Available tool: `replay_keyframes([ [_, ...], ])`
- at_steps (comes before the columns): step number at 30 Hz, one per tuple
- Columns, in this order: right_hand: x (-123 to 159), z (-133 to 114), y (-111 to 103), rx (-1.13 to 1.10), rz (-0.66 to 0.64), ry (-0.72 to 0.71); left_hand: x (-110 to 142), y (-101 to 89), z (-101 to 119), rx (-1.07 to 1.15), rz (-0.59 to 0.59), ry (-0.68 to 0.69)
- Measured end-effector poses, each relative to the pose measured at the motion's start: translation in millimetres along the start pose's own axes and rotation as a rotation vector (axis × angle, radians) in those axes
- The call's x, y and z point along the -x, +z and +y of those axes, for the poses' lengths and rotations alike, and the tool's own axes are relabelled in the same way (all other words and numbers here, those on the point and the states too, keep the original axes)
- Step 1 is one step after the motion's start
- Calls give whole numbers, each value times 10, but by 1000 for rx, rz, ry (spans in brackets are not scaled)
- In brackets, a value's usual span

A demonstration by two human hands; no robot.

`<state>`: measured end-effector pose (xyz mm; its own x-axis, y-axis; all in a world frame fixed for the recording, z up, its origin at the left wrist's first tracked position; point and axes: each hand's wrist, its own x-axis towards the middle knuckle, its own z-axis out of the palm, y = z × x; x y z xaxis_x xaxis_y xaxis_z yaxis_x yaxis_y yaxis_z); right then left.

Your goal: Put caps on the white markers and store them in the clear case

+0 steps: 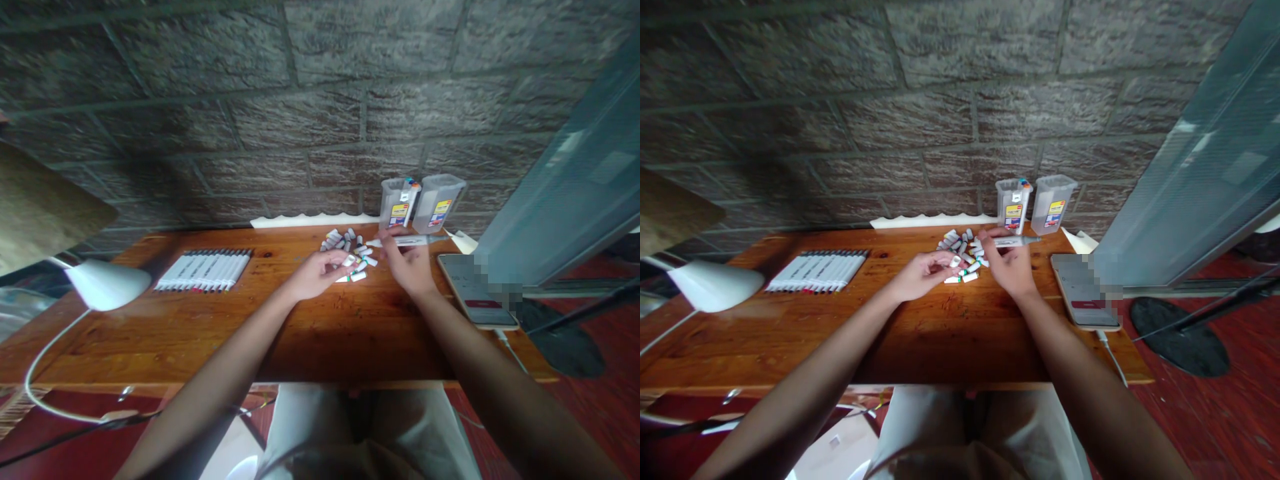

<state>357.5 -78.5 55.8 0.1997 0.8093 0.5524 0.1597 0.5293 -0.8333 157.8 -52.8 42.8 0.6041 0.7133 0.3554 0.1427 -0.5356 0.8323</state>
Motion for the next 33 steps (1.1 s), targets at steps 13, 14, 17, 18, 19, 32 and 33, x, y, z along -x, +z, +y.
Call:
replay_keyframes([
  [13, 109, 58, 57, 73, -305, -110, 2, 8, -48, -96, 20, 46],
  [14, 112, 58, 53, 115, -322, -130, 3, 3, -46, -104, 16, 44],
  [17, 83, 50, 10, 268, -356, -234, 10, -13, -36, -85, -8, 12],
  [18, 59, 52, -17, 311, -323, -272, 13, -16, -30, -53, -20, -6],
  [19, 29, 60, -49, 346, -261, -300, 15, -18, -22, -14, -32, -24],
  [32, 30, 27, 31, 19, -123, 2, -1, -20, -38, 39, 3, -48],
  [33, 44, 5, 50, 0, -139, 22, -2, -23, -44, 33, 8, -46],
])
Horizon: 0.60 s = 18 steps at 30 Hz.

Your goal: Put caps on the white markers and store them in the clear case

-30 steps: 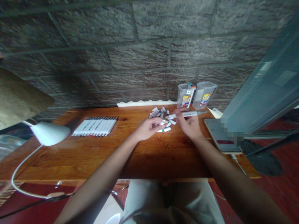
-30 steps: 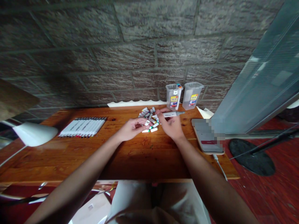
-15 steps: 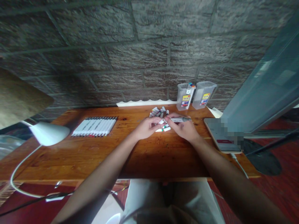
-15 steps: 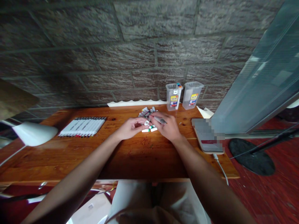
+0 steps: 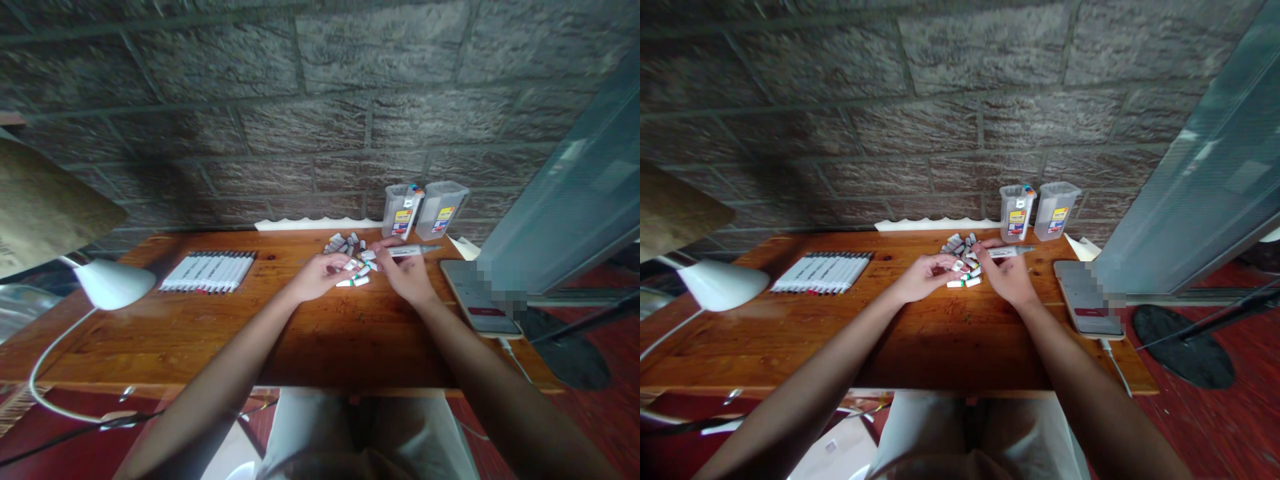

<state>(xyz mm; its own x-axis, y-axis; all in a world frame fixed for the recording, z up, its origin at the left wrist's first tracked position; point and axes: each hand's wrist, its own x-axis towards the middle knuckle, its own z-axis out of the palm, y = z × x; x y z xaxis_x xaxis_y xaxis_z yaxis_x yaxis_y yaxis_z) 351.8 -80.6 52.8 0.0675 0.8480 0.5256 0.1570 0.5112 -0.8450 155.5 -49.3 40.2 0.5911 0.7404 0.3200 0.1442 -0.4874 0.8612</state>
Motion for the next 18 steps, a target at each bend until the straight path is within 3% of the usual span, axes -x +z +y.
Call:
replay_keyframes([
  [14, 69, 93, 37, 109, -220, -81, -4, -15, -58, -146, 57, 43],
  [16, 56, 89, 17, 192, -190, -137, -9, -13, -71, -140, 73, 33],
  [18, 21, 82, -35, 277, -82, -189, -10, -9, -74, -72, 70, 8],
])
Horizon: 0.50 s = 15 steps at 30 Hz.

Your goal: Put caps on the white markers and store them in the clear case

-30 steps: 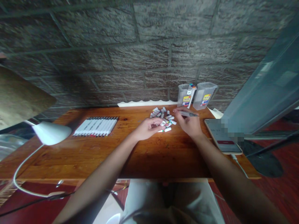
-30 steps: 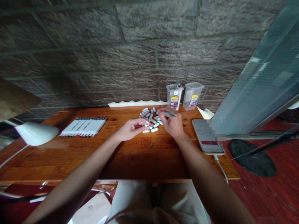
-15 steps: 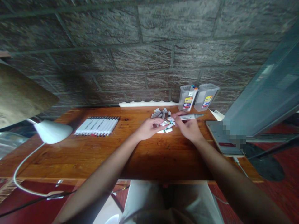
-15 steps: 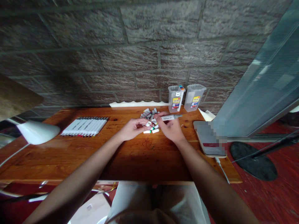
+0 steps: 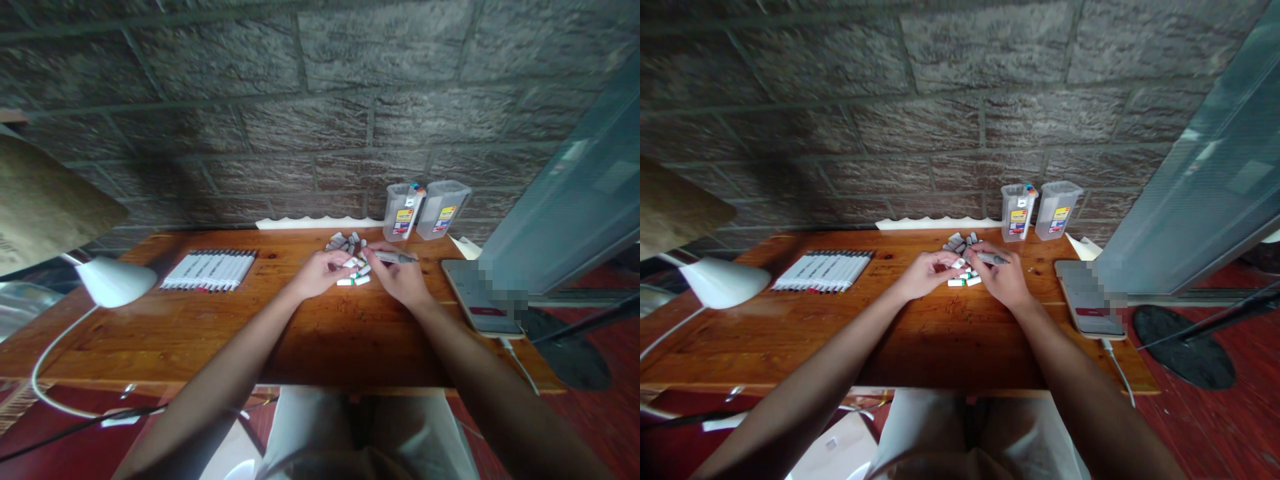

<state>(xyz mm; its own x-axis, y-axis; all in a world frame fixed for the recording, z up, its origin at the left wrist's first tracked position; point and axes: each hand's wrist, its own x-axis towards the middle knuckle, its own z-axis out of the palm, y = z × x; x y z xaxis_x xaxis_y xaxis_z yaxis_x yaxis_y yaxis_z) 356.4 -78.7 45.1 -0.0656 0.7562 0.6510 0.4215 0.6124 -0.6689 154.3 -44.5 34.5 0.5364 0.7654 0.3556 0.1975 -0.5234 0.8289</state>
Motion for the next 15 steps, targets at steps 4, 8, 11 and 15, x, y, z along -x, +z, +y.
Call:
replay_keyframes([
  [4, -63, 109, -123, 68, 216, 43, 12, 8, 40, 88, -25, -39],
  [8, -84, 263, -101, -1, 231, 120, 12, 17, 63, 104, -5, -15],
  [11, -87, 325, -18, -123, 207, 151, 5, 19, 41, 60, 26, -9],
  [15, -83, 316, 25, -294, 151, 263, -2, 18, 17, 39, 47, 1],
])
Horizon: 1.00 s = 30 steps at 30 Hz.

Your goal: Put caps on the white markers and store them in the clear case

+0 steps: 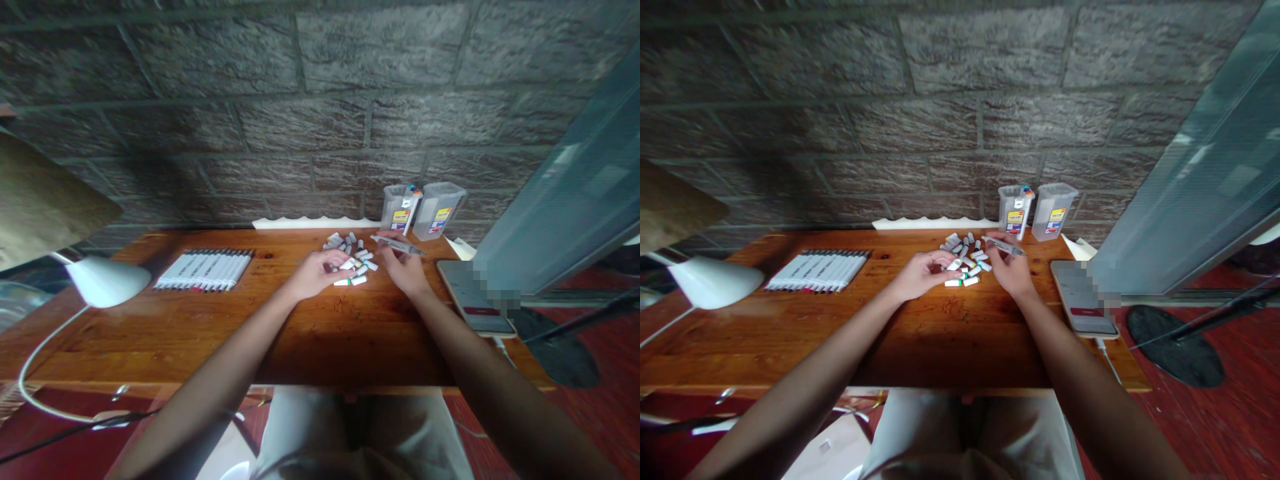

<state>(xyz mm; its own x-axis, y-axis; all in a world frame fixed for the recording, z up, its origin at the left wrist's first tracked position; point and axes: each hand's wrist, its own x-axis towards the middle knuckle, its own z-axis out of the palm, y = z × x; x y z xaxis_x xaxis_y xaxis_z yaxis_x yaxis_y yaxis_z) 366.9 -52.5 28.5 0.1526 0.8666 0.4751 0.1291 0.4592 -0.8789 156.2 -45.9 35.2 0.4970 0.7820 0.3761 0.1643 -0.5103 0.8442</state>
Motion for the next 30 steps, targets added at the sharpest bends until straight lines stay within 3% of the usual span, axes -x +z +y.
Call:
replay_keyframes([
  [12, 56, -174, 29, -191, -72, 203, 6, 27, -15, -78, -23, 22],
  [16, 72, -195, 50, -224, -167, 212, 8, 37, -10, -123, 12, 43],
  [23, 68, -128, 25, -205, -209, 141, 4, 48, -30, -136, 56, 61],
  [27, 98, -140, 50, -200, -336, 175, 16, 55, 1, -184, 72, 110],
  [30, 115, -172, 77, -243, -352, 212, 20, 52, 26, -216, 81, 143],
])
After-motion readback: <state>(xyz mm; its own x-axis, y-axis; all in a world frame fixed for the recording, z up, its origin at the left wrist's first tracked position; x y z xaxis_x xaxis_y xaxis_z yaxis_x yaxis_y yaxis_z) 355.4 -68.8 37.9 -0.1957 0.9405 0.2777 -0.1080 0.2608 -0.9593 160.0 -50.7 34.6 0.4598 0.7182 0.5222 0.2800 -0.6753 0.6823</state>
